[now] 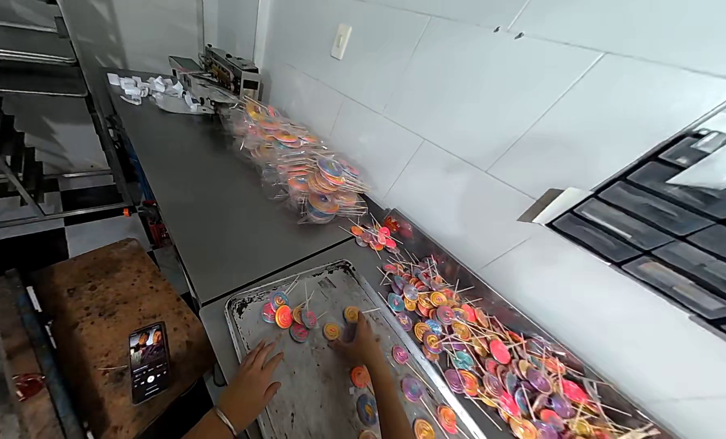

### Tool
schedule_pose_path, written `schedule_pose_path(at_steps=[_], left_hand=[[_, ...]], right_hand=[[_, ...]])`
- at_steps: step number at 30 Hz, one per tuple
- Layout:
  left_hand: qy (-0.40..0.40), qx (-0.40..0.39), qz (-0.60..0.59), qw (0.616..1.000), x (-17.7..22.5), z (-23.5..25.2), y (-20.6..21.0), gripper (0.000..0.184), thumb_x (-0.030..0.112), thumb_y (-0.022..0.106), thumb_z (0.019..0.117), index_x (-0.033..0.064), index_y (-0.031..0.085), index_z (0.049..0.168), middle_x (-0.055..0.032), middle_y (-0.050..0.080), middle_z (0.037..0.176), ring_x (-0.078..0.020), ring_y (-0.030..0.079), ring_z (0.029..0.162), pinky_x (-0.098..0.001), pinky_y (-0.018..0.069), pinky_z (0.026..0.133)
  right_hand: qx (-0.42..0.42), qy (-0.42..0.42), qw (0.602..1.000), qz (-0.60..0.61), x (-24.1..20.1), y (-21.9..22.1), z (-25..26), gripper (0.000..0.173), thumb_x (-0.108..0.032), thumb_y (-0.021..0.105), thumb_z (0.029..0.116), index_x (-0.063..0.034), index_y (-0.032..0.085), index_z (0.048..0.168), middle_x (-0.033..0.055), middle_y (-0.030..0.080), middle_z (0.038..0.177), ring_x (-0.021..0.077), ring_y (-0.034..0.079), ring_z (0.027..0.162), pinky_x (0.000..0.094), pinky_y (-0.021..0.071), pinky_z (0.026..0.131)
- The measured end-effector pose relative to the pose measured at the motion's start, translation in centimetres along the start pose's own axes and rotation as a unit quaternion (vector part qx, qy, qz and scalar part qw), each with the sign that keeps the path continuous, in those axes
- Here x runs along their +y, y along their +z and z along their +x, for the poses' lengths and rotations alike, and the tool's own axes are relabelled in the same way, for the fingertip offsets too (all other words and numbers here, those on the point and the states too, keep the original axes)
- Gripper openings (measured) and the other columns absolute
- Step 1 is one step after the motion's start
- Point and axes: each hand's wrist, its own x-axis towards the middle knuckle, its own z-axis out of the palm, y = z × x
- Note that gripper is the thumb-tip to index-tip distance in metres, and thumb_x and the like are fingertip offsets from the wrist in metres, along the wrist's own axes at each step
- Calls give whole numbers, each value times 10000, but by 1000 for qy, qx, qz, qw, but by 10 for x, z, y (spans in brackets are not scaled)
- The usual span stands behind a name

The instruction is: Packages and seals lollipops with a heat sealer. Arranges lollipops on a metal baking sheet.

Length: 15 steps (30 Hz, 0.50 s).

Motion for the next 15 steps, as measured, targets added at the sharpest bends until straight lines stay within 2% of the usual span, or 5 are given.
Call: schedule_pose_path(at_steps=[2,4,7,10,15], left_hand=[[-5,-7,-1,1000,-1,-2,1,529,270,594,1034,80,489,1517,-202,358,1622,-407,251,1536,-491,230,1248],[-12,-9,-6,1000,-3,-1,0,532,277,589,1037,92,482,1524,-194,350,1628,-396,240,1542,-481,217,1255],[-22,-25,-11,999,-2,-3,1,540,280,580,1041,84,467,1531,-198,337,1633,-389,235,1545,-473,209,1258],[-22,-44,-15,999,3,-2,0,543,278,568,1048,80,451,1540,-201,324,1638,-381,231,1547,-456,207,1258],[18,-15,-6,1000,17,-2,-6,511,257,576,1044,80,489,1515,-187,360,1625,-372,264,1539,-450,238,1249]], right_hand=[[34,-34,999,-18,7,1,2,1421,-605,906,641,-5,91,1639,239,73,1708,424,43,1585,737,31,1203],[43,-67,996,-36,0,-2,-5,1370,-585,917,632,-52,162,1643,226,160,1697,439,136,1568,733,103,1200],[-27,-70,995,-59,-11,-5,-12,1113,-493,873,755,-77,294,1610,186,457,1554,424,406,1435,691,300,1133],[-88,3,994,-66,-28,-10,-16,769,-347,776,904,-9,432,1502,226,584,1412,437,490,1369,673,321,1130],[-84,14,987,-137,-37,-1,-21,387,-258,612,1014,-18,649,1317,254,536,1451,456,445,1398,684,361,1079]])
